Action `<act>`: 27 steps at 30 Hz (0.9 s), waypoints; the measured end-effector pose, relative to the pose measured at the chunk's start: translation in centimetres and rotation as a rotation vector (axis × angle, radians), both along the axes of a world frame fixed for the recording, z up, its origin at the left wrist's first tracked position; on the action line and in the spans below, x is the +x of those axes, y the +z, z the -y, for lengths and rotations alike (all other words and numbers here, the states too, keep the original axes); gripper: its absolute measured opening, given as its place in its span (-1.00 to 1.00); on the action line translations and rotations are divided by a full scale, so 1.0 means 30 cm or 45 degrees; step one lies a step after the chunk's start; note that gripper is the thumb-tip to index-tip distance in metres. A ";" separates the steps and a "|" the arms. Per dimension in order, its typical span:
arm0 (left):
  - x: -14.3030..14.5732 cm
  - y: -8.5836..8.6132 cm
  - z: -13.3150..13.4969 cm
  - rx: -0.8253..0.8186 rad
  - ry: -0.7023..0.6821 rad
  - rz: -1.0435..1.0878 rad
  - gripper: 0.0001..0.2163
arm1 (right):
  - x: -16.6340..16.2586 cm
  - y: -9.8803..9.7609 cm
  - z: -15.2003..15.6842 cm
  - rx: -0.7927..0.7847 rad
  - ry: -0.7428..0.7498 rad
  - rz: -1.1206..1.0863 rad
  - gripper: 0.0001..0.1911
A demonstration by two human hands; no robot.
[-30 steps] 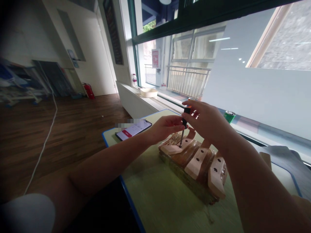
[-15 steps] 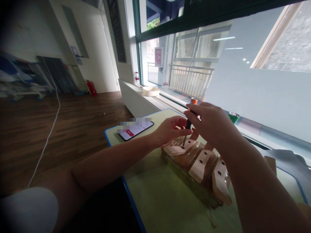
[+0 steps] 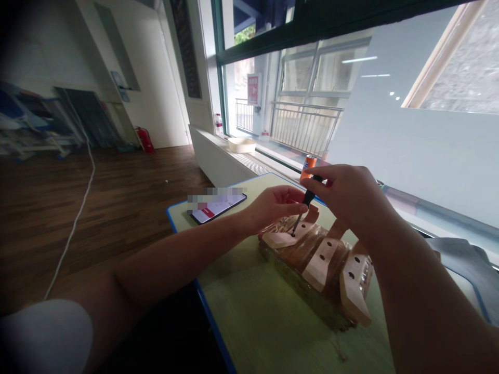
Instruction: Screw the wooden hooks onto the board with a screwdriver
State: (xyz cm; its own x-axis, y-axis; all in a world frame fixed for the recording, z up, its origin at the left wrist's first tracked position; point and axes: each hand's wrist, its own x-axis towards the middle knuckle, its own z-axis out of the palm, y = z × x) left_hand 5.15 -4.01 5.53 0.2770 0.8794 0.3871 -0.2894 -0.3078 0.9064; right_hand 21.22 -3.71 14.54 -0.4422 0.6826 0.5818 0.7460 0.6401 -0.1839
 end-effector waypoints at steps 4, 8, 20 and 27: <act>-0.007 0.002 0.000 0.050 0.034 -0.023 -0.72 | -0.020 -0.003 0.018 0.020 0.094 0.023 -0.65; -0.022 0.001 -0.005 0.067 0.028 -0.118 -0.74 | -0.004 -0.014 0.005 -0.056 0.125 -0.048 -0.65; -0.014 0.002 0.005 0.143 0.199 -0.217 -0.70 | -0.042 0.016 0.053 -0.005 0.052 0.029 -0.75; -0.020 0.003 -0.004 0.146 0.031 -0.240 -0.67 | -0.014 0.006 0.034 -0.069 0.149 -0.042 -0.68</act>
